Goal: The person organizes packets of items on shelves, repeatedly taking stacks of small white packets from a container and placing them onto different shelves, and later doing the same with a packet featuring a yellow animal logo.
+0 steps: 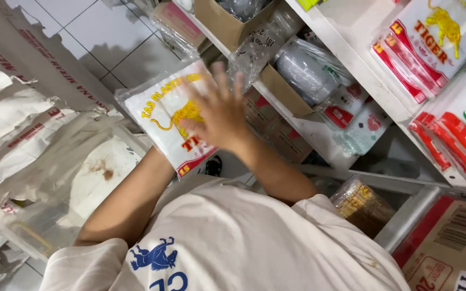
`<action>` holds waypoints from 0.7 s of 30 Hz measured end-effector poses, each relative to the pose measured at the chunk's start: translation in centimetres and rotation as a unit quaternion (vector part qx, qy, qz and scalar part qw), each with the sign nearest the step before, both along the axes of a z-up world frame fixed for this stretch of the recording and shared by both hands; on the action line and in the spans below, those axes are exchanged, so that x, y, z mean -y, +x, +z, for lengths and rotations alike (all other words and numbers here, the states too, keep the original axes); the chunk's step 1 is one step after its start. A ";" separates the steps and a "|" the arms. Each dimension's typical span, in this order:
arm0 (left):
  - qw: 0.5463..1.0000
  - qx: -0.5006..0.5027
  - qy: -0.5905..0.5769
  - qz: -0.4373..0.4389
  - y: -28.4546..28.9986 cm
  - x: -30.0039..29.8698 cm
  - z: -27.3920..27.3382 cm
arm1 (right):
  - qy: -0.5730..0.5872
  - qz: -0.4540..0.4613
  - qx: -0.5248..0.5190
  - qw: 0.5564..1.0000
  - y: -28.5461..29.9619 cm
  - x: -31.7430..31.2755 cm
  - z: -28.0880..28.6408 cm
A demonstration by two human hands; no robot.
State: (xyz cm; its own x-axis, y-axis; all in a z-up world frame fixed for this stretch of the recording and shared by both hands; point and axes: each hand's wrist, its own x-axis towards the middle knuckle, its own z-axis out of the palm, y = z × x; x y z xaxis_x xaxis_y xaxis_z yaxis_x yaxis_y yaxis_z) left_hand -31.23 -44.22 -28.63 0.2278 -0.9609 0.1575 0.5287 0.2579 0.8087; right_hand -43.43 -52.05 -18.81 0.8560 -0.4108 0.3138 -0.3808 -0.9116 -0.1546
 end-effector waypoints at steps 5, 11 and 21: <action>0.962 -0.267 -0.044 0.047 -0.4 2.7 1.7 | 0.352 0.142 0.189 0.906 -1.0 2.2 -2.7; 0.947 0.254 0.041 0.194 -10.1 8.4 7.9 | 0.718 0.089 0.527 0.445 -1.3 3.4 -4.6; 0.539 0.835 0.108 -0.009 -7.2 9.4 16.4 | 0.762 0.143 0.565 0.282 -5.3 5.6 -2.2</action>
State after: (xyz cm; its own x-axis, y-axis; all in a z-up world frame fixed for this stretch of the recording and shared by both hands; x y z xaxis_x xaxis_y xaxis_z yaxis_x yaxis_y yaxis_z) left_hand -38.47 -53.62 -12.21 -0.0685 -0.9976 0.0135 -0.9828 0.0698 0.1712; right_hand -48.74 -57.66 -21.00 0.6303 -0.7703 0.0972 0.7514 0.5737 -0.3260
